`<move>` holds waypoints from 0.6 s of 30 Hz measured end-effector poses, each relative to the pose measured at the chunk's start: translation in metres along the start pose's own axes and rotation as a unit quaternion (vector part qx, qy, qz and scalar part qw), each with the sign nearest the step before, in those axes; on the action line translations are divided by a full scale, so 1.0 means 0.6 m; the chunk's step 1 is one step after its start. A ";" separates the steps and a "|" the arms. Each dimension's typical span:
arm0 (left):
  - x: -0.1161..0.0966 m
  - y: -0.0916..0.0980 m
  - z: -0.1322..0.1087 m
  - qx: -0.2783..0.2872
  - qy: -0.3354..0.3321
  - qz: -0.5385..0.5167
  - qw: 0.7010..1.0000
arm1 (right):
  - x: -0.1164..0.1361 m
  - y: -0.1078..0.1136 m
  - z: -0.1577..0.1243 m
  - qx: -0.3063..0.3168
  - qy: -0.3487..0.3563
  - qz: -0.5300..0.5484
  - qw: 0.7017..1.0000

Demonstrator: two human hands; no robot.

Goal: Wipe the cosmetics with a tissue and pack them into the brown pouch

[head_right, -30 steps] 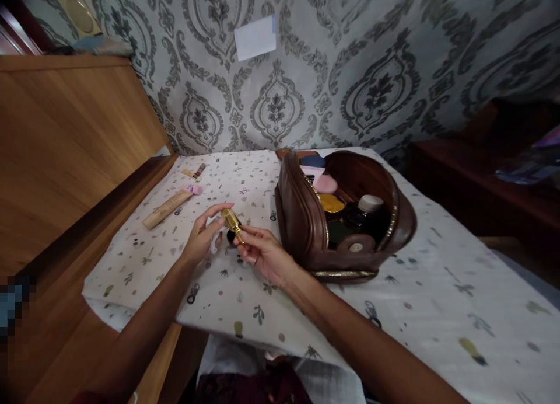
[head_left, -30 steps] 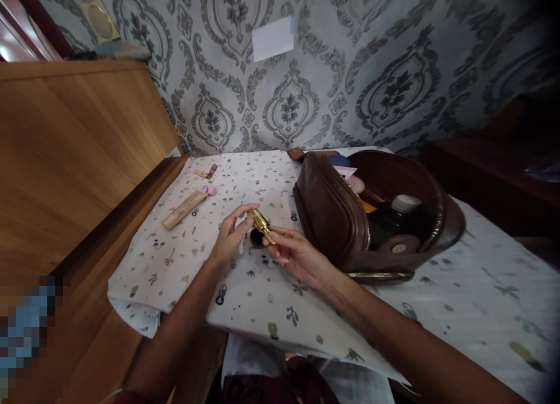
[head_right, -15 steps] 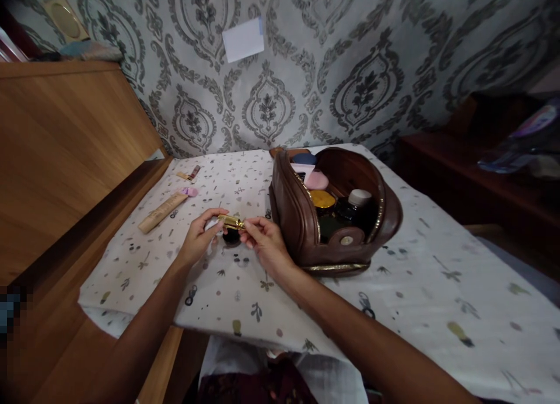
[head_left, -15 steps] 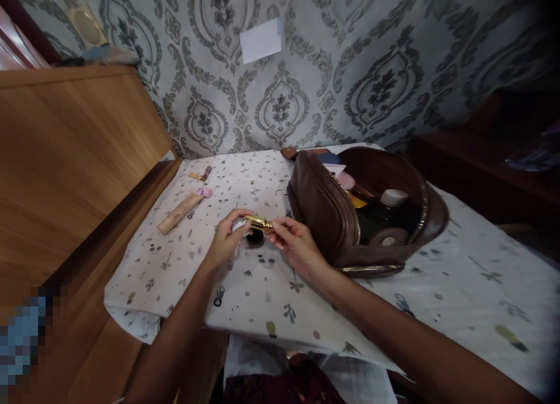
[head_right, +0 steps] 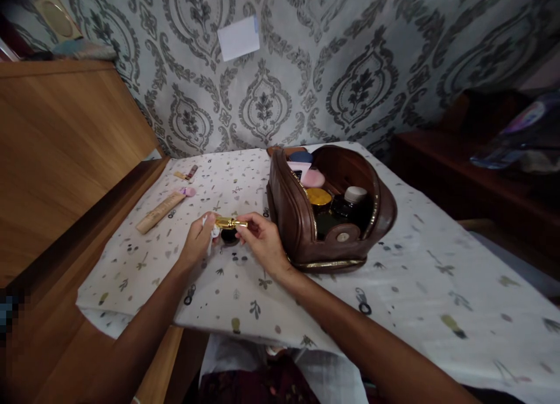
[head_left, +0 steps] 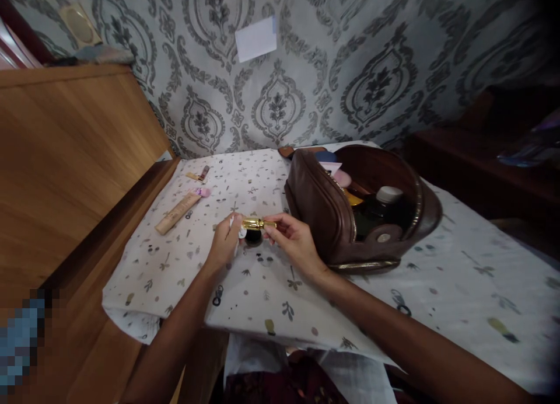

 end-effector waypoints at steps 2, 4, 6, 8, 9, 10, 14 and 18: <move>0.002 0.001 0.001 -0.004 0.006 -0.005 1.000 | 0.002 -0.001 -0.001 0.002 0.001 0.002 1.000; 0.005 -0.001 0.002 0.002 0.018 -0.022 1.000 | 0.004 0.000 -0.001 0.000 0.000 0.006 1.000; 0.009 -0.003 0.003 0.013 0.034 -0.046 0.998 | 0.005 0.001 0.000 -0.004 -0.001 0.007 1.000; 0.009 -0.006 0.001 0.025 0.051 -0.079 0.995 | 0.008 0.003 0.002 -0.008 0.000 0.004 1.000; 0.008 -0.008 0.000 0.032 0.055 -0.098 0.993 | 0.009 0.004 0.003 -0.010 0.001 0.004 1.000; 0.006 -0.009 -0.001 0.040 0.058 -0.117 0.991 | 0.010 0.005 0.004 -0.013 0.002 0.004 1.000; -0.002 -0.009 -0.004 0.067 0.049 -0.143 0.986 | 0.016 0.009 0.005 -0.025 0.014 0.003 1.000; -0.004 -0.006 -0.004 0.072 0.044 -0.143 0.986 | 0.019 0.009 0.002 -0.032 0.013 0.007 0.999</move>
Point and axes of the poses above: each hand's wrist, its own z-axis towards the middle knuckle, its own y-axis out of the back of the hand, x = y × z, the point moved 6 cm from there along z, towards the middle knuckle
